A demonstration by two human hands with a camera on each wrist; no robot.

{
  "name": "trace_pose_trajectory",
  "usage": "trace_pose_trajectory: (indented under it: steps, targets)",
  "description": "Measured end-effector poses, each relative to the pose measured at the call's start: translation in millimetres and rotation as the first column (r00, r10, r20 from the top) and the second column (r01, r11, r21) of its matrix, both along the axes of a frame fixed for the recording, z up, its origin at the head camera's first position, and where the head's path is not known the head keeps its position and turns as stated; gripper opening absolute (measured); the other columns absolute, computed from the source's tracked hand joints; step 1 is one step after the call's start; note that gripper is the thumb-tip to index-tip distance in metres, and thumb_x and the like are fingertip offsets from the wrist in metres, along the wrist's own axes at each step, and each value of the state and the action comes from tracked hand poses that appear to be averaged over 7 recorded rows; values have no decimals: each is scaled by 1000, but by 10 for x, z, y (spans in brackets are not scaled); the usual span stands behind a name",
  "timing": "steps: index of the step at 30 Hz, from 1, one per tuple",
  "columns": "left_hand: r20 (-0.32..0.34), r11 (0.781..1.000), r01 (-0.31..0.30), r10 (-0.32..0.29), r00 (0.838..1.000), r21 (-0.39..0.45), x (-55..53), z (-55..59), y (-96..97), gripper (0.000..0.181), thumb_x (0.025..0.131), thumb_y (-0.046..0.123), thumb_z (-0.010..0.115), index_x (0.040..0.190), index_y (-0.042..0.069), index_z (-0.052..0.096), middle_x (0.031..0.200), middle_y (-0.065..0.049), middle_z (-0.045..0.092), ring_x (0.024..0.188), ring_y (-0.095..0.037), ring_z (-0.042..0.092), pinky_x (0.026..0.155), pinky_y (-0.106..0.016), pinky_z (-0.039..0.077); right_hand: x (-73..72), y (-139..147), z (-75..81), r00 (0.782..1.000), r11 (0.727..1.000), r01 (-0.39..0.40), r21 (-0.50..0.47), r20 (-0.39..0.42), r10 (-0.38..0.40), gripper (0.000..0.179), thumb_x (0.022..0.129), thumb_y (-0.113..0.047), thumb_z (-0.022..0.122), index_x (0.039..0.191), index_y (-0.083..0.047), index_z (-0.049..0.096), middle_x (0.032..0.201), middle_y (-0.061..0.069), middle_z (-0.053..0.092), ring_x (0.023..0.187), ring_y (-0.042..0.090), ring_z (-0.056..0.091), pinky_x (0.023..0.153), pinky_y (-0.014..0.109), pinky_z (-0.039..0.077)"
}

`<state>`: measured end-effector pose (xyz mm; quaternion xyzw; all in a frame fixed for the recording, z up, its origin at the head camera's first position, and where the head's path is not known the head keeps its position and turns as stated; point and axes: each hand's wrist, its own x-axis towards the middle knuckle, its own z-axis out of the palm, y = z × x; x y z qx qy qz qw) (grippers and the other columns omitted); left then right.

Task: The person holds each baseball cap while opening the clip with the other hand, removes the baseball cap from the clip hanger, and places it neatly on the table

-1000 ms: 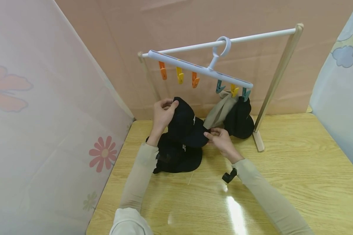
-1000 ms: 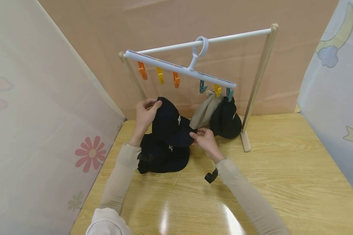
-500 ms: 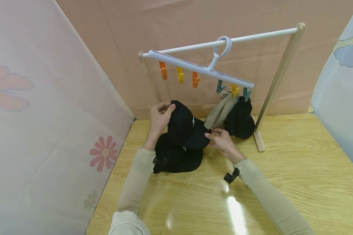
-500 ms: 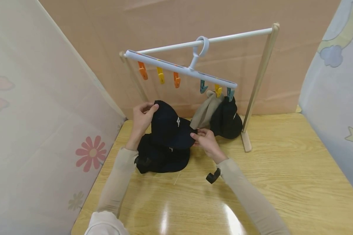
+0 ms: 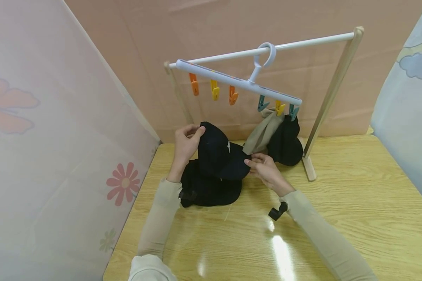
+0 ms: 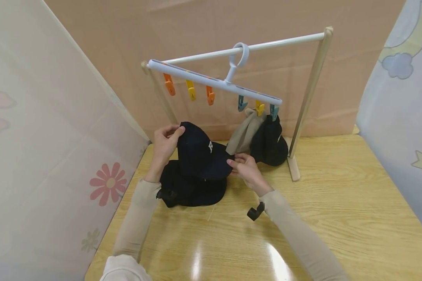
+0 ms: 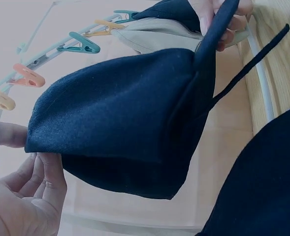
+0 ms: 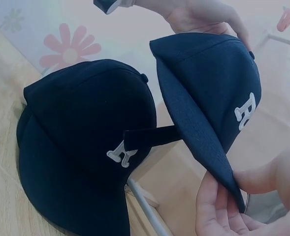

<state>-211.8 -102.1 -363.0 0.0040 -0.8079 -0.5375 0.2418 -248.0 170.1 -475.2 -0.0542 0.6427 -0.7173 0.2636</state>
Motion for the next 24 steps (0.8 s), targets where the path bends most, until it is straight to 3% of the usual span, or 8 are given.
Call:
trace_pose_trajectory:
  steps: [3, 8, 24]
  targets:
    - [0, 1000, 7, -7, 1000, 1, -7, -18, -34, 25, 102, 22, 73, 107, -1, 81, 111, -19, 78, 105, -32, 72, 93, -50, 60, 13, -14, -1, 1000, 1000, 13, -3, -8, -13, 68, 110, -17, 60, 162, 7, 24, 141, 20, 46, 115, 21, 62, 99, 34, 59]
    - [8, 1000, 21, -21, 1000, 21, -33, -69, -89, 25, 102, 21, 73, 110, -1, 81, 116, -18, 77, 107, -32, 71, 95, -49, 59, 33, -46, -15, 999, 999, 42, -2, -17, -42, 60, 109, -15, 62, 155, 8, 31, 119, 8, 50, 97, 12, 64, 91, 30, 59]
    - [36, 999, -40, 40, 999, 11, 166, -132, 29, 23, 101, 20, 74, 106, -1, 82, 110, -18, 79, 102, -29, 72, 83, -33, 58, 82, 62, -48, 1000, 999, 3, 36, -25, -2, 52, 108, -12, 63, 150, 7, 40, 110, 3, 59, 94, 11, 67, 87, 29, 60]
